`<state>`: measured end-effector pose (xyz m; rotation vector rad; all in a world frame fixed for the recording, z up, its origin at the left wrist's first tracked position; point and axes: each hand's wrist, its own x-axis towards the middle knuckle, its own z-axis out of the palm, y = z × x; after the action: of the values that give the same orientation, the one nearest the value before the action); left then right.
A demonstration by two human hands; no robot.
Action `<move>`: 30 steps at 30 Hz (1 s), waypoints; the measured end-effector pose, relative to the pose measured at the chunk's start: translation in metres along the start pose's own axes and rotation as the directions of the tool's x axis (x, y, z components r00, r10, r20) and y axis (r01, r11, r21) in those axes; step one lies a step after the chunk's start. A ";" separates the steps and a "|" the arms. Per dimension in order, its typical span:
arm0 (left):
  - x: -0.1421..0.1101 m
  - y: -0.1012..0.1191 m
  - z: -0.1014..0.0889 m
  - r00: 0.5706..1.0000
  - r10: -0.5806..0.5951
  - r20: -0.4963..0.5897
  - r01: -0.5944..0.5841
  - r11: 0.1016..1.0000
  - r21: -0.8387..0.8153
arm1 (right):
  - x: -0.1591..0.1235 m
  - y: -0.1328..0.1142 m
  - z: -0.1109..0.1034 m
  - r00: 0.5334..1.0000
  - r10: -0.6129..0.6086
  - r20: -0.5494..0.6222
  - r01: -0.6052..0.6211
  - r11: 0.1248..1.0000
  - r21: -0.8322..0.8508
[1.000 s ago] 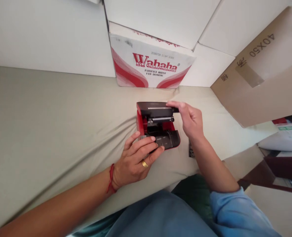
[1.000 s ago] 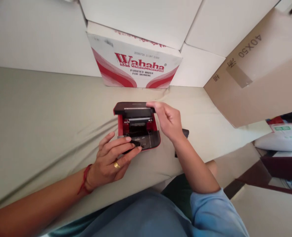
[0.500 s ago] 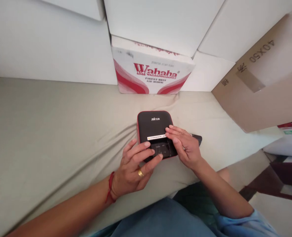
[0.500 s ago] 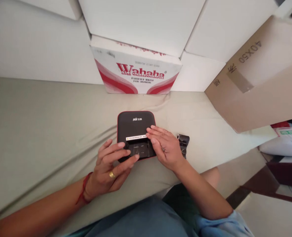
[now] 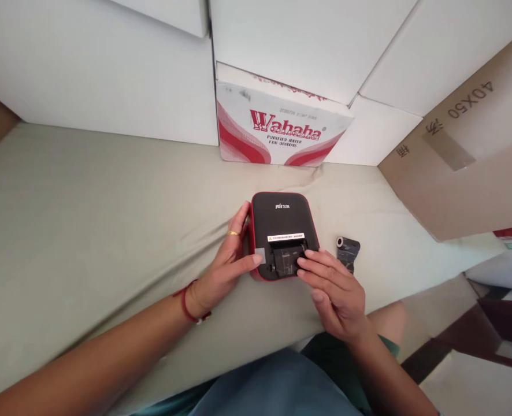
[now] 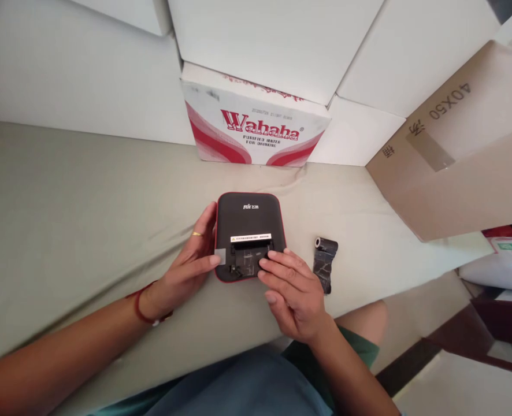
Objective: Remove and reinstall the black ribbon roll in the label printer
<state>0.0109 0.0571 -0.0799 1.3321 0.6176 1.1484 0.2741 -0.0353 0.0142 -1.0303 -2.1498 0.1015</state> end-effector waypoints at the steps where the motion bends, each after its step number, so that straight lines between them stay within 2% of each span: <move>1: 0.000 0.002 0.000 1.000 -0.005 0.003 0.005 1.000 -0.018 | -0.002 0.000 0.000 1.000 0.007 -0.003 -0.007 1.000 0.005; 5: 0.001 0.002 -0.002 0.998 -0.059 -0.004 0.059 0.997 -0.054 | -0.007 0.000 0.000 0.999 0.031 -0.023 -0.031 0.999 0.036; 9: 0.002 0.000 -0.006 0.996 -0.086 -0.022 0.085 0.996 -0.007 | -0.005 0.000 -0.001 0.999 0.039 0.010 -0.039 0.998 0.039; 16: 0.010 -0.002 0.000 1.000 0.008 0.019 -0.008 1.000 0.013 | 0.008 -0.001 -0.016 0.999 0.032 0.040 -0.033 0.999 0.037; 20: 0.010 -0.009 0.001 0.998 0.058 0.014 -0.058 0.998 0.034 | 0.041 0.007 -0.025 0.980 0.199 0.026 -0.200 0.979 0.027; 22: 0.009 -0.011 0.001 0.999 0.044 0.003 -0.044 0.998 0.043 | 0.068 0.014 -0.024 0.951 0.284 0.124 -0.283 0.959 -0.026; 24: 0.008 -0.014 0.000 0.999 0.039 -0.016 -0.038 0.997 0.069 | 0.099 0.021 -0.017 0.890 0.342 0.302 -0.299 0.937 -0.178; 27: 0.009 -0.017 0.000 0.996 0.085 -0.028 -0.080 0.987 0.139 | 0.141 0.022 0.000 0.763 0.452 0.463 -0.198 0.844 -0.498; 30: 0.011 -0.018 0.000 0.990 0.136 -0.032 -0.127 0.971 0.203 | 0.164 0.016 0.019 0.670 0.529 0.521 -0.099 0.758 -0.644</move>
<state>0.0201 0.0691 -0.0941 1.5415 0.7015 1.2517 0.2052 0.0950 0.0909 -2.0114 -2.6981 -0.0037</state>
